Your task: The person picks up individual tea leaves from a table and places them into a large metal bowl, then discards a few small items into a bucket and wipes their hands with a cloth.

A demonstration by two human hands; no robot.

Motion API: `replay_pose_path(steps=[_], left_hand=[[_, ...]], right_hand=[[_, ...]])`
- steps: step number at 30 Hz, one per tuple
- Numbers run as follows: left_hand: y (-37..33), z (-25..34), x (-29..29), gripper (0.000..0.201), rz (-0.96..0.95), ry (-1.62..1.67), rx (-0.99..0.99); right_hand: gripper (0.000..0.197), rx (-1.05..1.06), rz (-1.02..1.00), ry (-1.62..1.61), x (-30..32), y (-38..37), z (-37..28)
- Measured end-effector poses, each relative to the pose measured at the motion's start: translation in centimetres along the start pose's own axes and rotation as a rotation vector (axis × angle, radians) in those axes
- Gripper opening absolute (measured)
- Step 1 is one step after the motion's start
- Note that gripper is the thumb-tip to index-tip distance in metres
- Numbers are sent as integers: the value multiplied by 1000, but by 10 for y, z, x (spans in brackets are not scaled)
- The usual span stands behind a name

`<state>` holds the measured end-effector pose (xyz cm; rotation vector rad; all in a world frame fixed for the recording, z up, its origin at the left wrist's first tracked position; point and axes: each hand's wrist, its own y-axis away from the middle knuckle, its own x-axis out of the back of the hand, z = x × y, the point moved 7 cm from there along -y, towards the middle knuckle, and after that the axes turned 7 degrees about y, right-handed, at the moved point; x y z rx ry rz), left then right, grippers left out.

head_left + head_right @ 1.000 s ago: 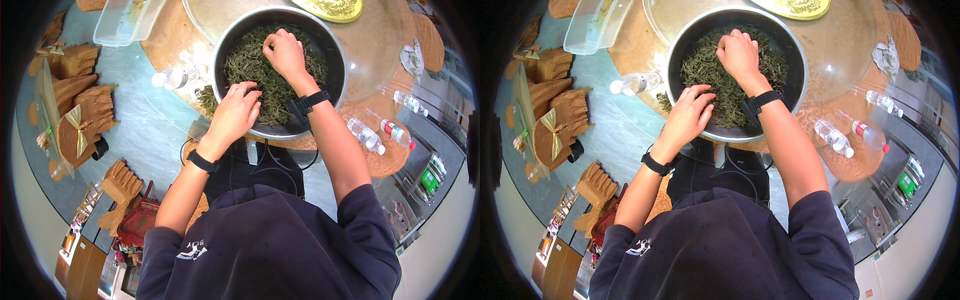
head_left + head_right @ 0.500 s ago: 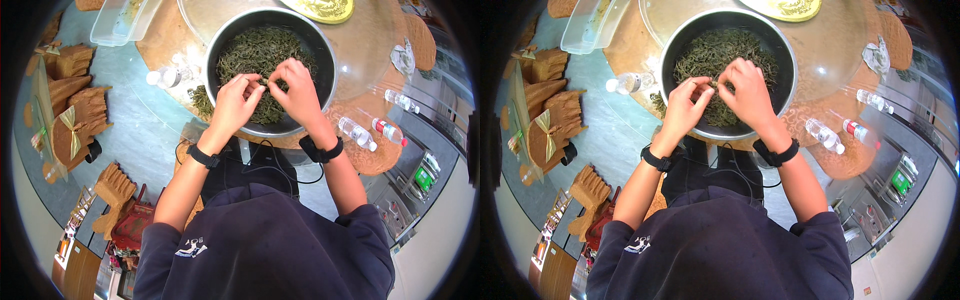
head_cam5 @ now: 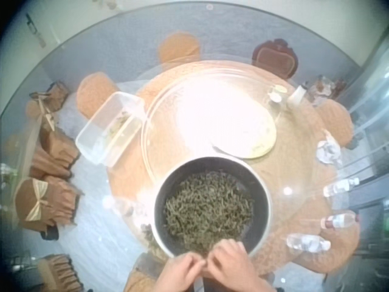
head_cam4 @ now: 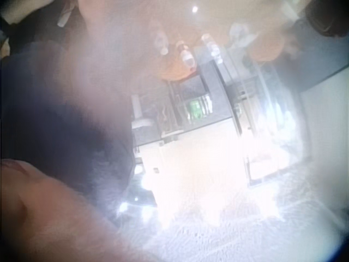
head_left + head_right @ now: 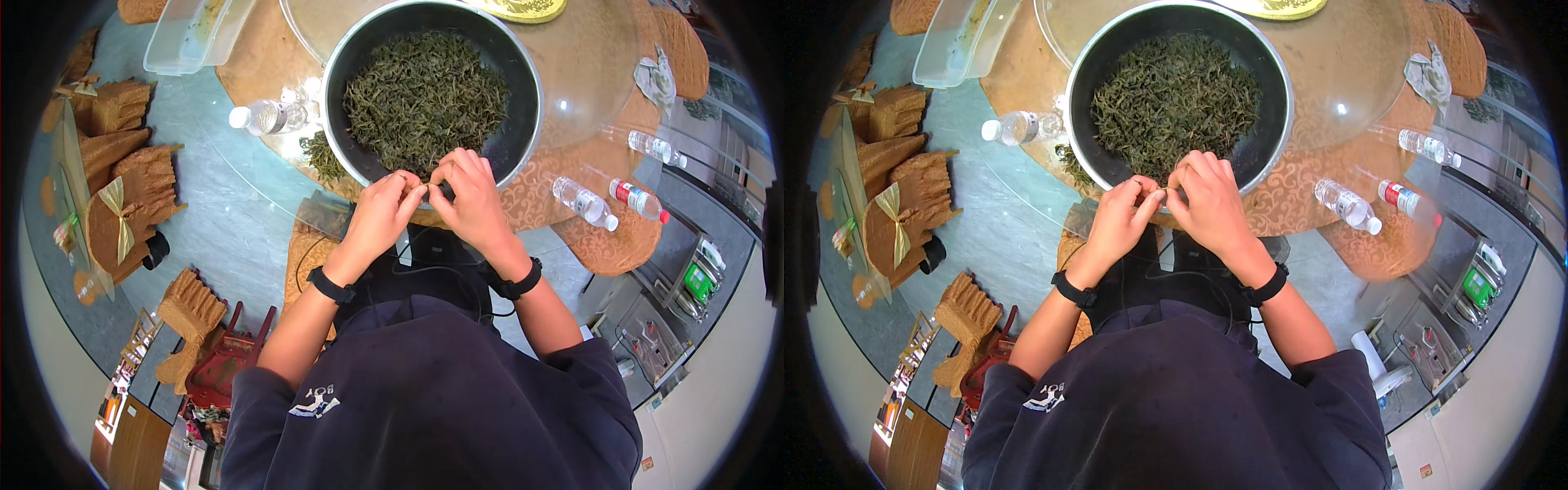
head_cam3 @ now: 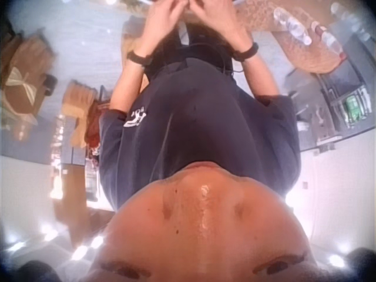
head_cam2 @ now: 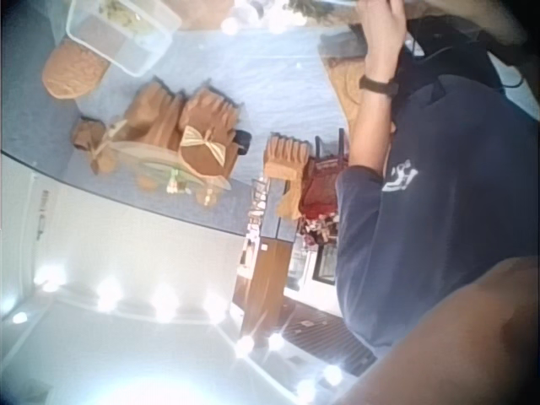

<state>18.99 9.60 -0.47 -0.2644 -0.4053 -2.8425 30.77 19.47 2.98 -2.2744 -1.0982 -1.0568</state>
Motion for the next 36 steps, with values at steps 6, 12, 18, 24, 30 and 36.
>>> replay_pose_path(steps=[6, 12, 18, 24, 30, 36], left_hand=[[-7, 17, -3, 16, -24, -80, -70], [-8, 31, 14, 14, -70, -124, -165], [-9, 16, 43, 13, -33, -185, -45], [-46, 25, 47, 15, -30, -345, -262], [-60, 19, 46, 14, -103, -537, -280], [-64, 4, 43, 11, -102, -387, -11]], right_hand=[[16, -25, 106, 16, 8, 7, 2], [16, -33, 149, -65, 10, 7, -9], [16, -235, 241, -397, 15, 16, 23], [14, 267, 161, 26, -18, 34, -59], [16, 160, 61, 39, -48, 26, -58], [12, -348, 57, 38, -14, 1, 43]])
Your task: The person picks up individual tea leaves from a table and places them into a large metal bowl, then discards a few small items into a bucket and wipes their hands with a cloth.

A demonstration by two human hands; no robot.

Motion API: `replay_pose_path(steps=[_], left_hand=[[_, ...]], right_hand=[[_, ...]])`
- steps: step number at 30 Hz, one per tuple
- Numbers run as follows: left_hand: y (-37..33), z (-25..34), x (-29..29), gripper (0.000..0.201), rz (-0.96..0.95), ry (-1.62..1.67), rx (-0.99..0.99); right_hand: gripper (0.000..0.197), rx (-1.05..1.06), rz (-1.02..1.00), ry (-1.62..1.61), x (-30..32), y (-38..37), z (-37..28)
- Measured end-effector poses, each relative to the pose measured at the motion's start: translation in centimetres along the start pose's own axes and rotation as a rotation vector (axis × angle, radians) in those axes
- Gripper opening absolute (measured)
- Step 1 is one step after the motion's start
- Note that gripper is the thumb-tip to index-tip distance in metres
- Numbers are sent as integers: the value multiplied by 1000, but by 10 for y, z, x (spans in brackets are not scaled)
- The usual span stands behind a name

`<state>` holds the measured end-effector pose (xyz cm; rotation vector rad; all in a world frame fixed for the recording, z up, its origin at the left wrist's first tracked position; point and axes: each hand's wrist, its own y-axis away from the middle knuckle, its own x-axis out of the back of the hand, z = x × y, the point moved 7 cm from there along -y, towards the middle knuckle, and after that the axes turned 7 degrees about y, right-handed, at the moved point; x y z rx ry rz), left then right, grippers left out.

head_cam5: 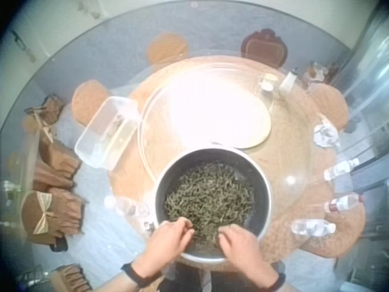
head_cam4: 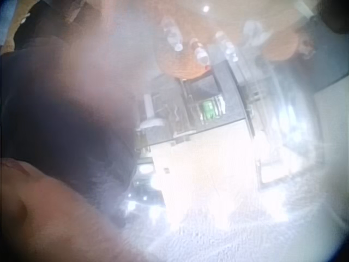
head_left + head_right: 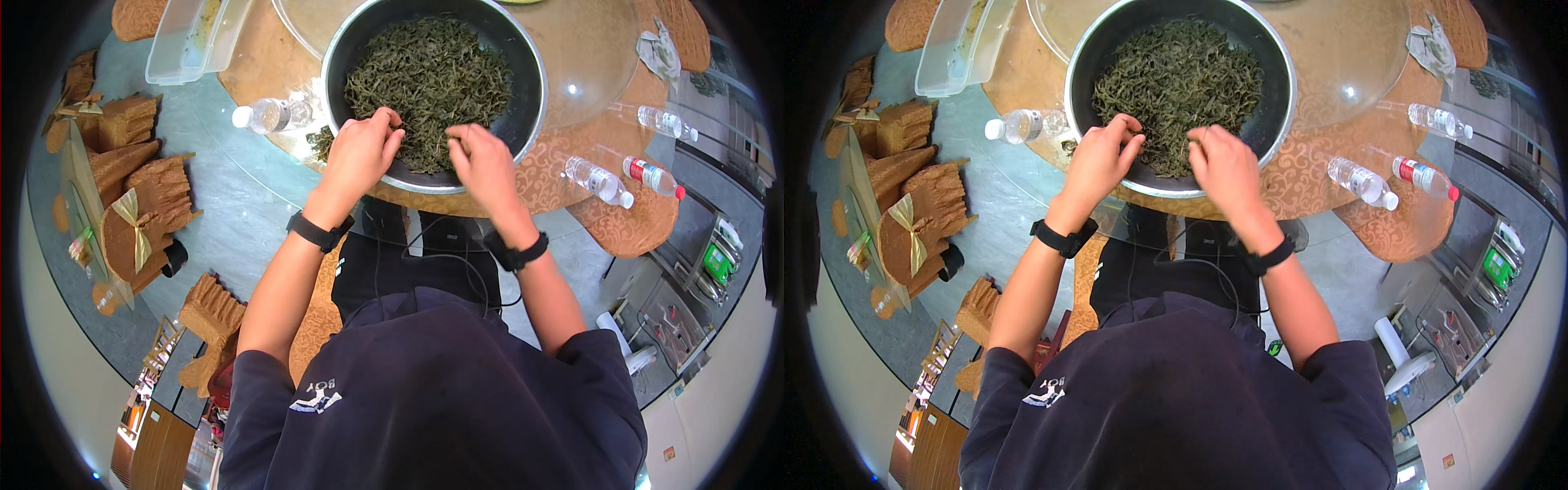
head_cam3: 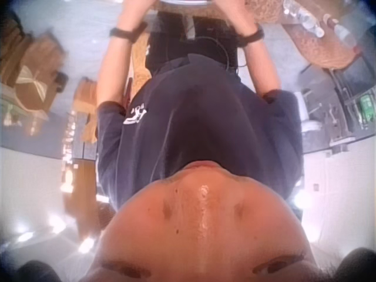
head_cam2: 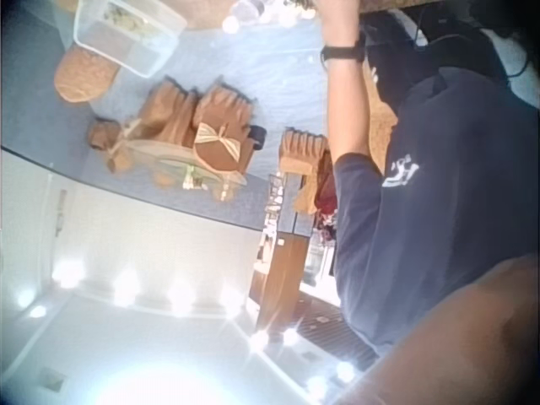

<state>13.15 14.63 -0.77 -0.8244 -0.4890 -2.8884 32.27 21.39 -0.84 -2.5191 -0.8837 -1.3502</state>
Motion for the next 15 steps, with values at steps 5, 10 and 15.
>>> replay_pose_path(steps=[5, 10, 15], left_hand=[[7, 5, -11, 8, 71, -239, -200], [12, 7, -13, 13, 66, -187, -170], [10, 29, -22, 36, 107, 60, -310]], right_hand=[[14, 73, -154, 142, -18, -21, 5], [11, 23, -117, 50, -10, -21, 8], [9, -8, -97, -123, 13, -16, -6]])
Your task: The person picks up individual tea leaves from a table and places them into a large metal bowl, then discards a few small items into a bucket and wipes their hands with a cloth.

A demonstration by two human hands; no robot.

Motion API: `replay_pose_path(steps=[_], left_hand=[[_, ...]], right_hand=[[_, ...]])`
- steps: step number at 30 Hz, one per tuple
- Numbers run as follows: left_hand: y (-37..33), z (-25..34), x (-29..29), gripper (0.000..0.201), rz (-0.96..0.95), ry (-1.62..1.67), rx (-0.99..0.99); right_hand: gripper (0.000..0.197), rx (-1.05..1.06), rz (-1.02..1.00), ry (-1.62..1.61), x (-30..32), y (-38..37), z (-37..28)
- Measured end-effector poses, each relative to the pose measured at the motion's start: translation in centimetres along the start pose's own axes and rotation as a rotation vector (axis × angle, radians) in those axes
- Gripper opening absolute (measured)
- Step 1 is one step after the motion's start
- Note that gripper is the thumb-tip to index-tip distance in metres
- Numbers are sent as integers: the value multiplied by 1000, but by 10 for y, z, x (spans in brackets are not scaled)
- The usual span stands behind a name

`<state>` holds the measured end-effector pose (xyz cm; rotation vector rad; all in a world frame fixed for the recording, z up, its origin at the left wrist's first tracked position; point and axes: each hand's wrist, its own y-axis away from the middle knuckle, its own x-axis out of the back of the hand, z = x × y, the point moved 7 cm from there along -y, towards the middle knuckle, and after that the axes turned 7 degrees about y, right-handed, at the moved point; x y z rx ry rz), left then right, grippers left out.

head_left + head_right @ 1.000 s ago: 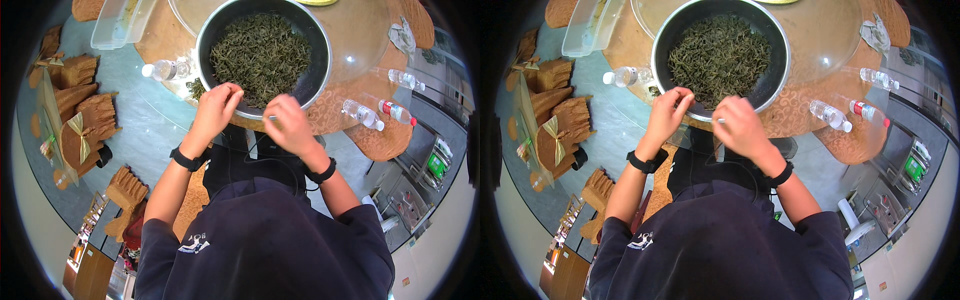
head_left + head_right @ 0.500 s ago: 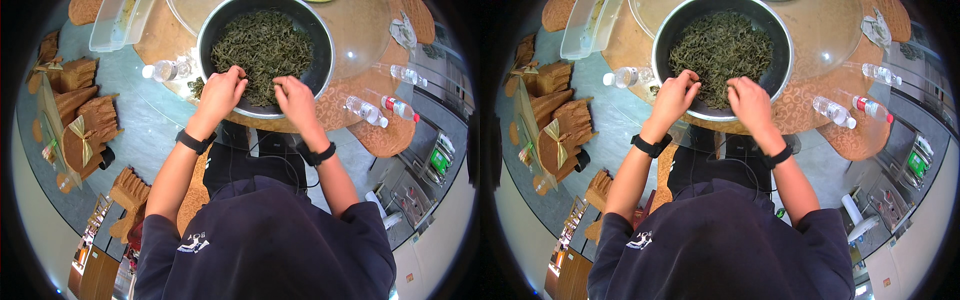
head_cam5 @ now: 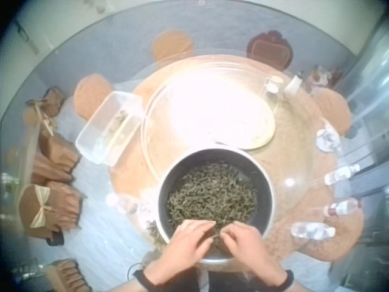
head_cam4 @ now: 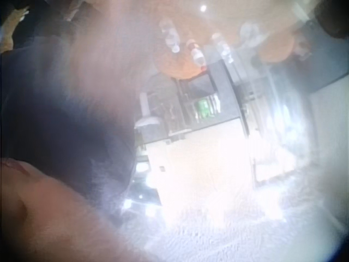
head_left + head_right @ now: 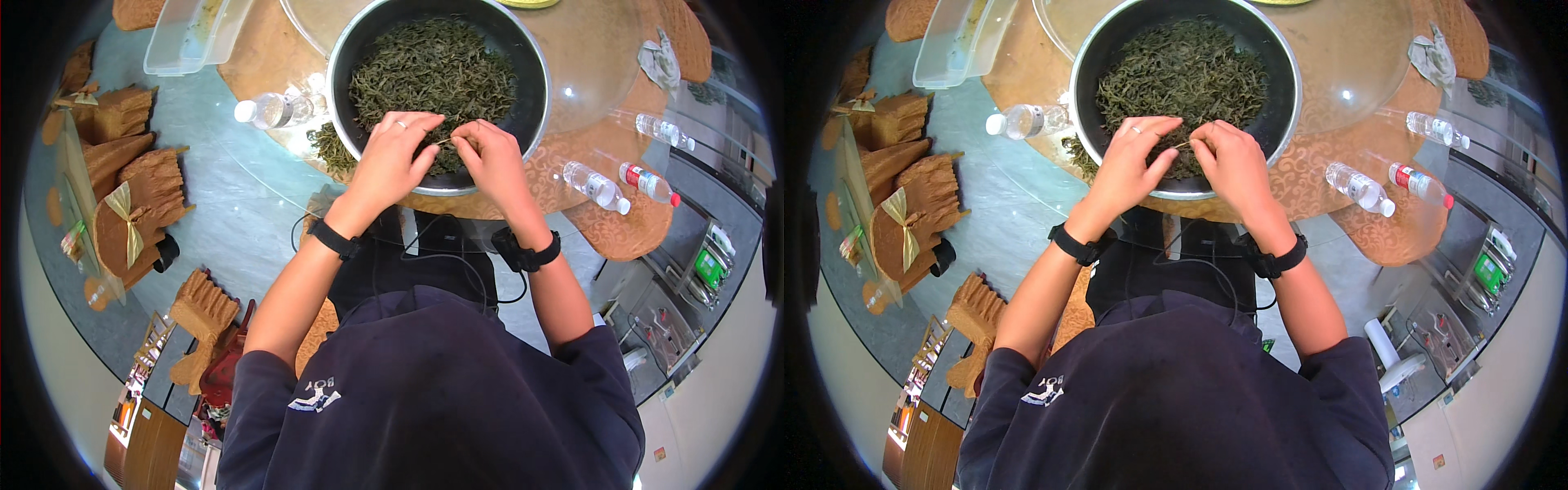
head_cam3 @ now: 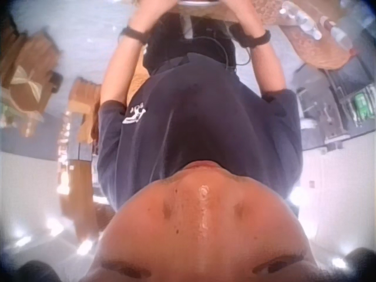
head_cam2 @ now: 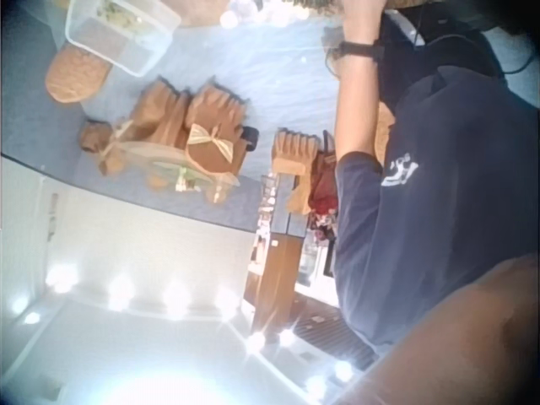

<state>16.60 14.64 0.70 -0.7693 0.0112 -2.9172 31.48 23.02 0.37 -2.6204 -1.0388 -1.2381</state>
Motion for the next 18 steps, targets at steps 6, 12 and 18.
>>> replay_pose_path(steps=[6, 12, 18], left_hand=[[-10, 12, -12, 15, 52, 8, -55], [2, 1, -12, 11, 4, 2, 45], [13, -15, 19, 10, 96, -227, 7]], right_hand=[[9, 76, 69, 55, 17, 5, -16], [6, -15, 255, -8, 32, 11, -1], [12, 316, -47, 20, -7, 46, -46]])
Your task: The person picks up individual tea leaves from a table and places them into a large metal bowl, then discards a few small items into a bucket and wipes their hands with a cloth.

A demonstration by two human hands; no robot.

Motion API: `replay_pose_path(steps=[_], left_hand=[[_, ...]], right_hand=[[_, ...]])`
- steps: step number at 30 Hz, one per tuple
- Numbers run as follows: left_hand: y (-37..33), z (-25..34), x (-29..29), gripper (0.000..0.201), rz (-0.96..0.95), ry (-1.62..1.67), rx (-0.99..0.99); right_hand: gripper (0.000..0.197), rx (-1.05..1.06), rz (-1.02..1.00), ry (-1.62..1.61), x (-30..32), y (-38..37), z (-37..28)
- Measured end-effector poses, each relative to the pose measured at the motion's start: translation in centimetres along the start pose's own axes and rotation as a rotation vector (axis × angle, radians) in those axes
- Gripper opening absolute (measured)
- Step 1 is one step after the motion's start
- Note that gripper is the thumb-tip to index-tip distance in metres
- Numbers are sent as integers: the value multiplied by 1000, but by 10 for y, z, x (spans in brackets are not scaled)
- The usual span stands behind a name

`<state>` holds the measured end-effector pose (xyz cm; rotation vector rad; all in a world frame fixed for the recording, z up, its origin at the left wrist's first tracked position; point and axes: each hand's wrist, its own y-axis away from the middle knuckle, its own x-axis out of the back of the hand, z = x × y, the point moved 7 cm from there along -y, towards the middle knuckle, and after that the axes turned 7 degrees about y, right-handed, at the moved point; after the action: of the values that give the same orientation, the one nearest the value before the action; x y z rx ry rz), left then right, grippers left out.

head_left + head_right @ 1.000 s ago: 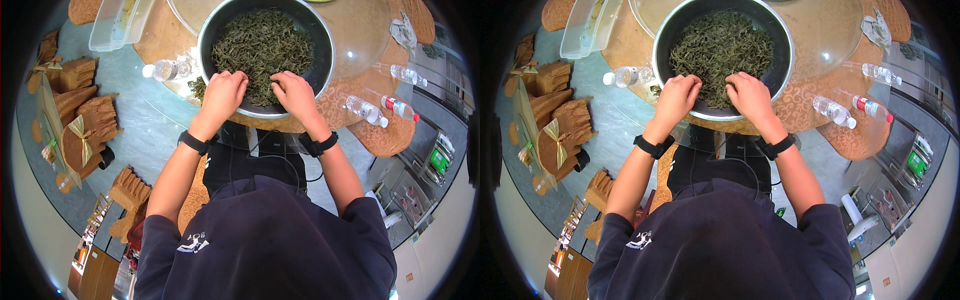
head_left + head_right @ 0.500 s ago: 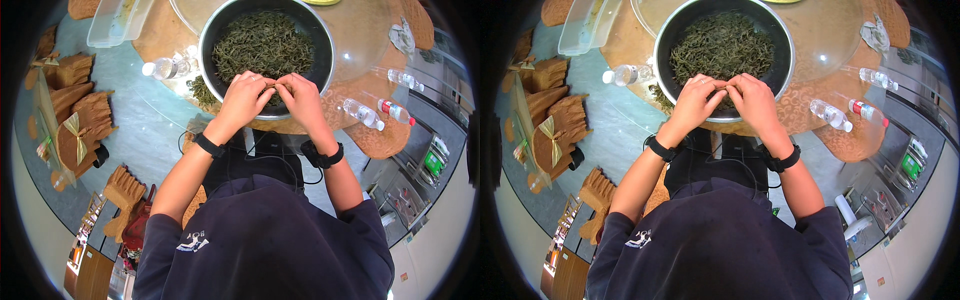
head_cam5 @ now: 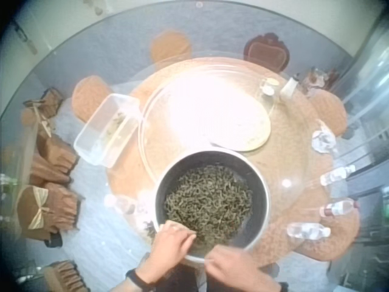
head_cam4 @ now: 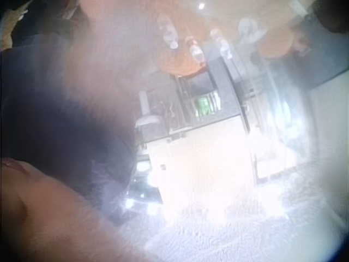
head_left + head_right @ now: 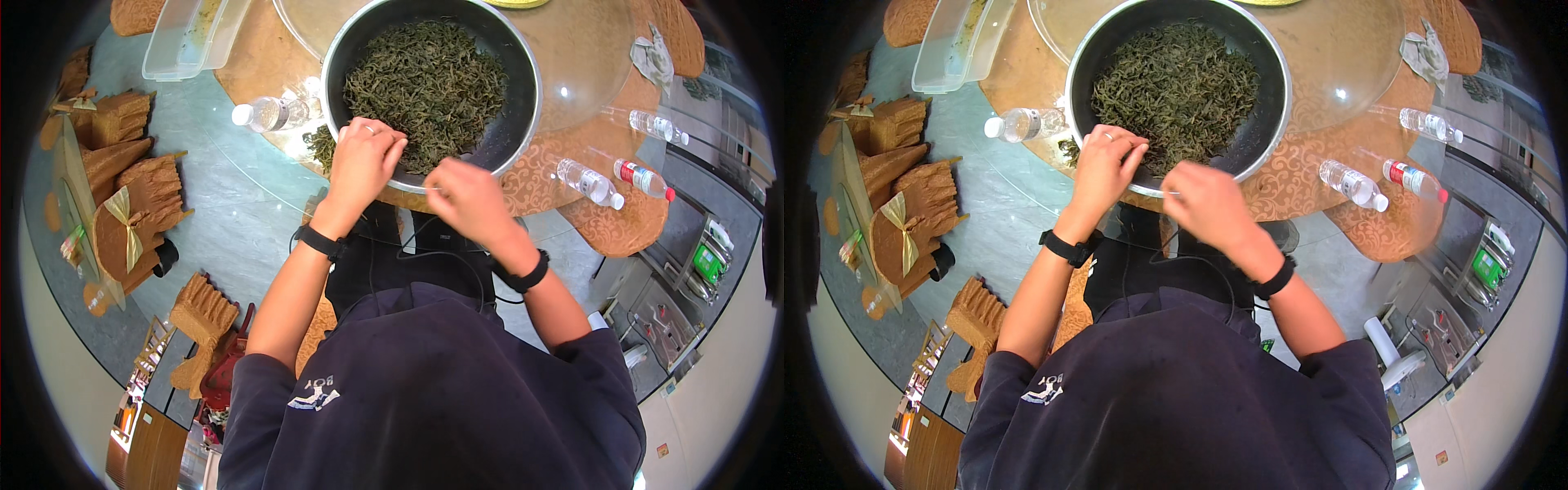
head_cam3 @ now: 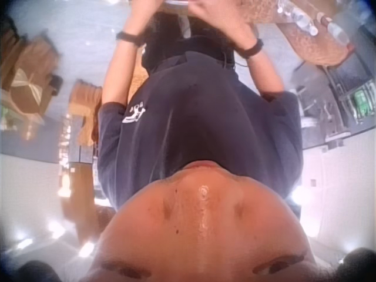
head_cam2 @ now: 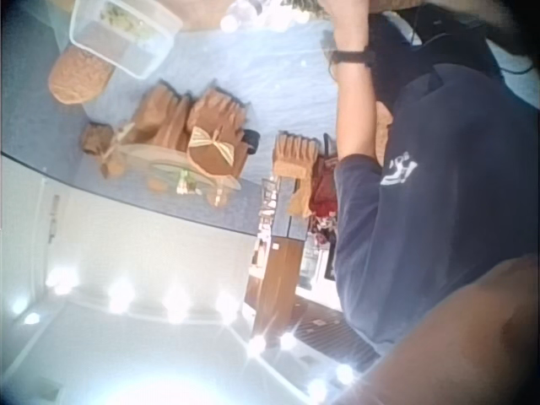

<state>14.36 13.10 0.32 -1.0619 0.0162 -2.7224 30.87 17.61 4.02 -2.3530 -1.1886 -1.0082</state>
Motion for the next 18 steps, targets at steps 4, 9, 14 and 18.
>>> replay_pose_path(steps=[4, 9, 14, 18], left_hand=[[-3, -9, 1, 10, -43, 43, 96], [0, -14, 0, 9, 12, 35, 17], [0, -14, -3, 8, -37, 57, 28], [4, -10, -8, 9, -69, 33, 36]], right_hand=[[12, 135, -141, 42, -46, 3, -19], [10, -55, -15, 50, -24, -11, 1], [20, -495, 77, 155, 3, -28, 81], [24, -521, 83, 256, -3, -41, 88]])
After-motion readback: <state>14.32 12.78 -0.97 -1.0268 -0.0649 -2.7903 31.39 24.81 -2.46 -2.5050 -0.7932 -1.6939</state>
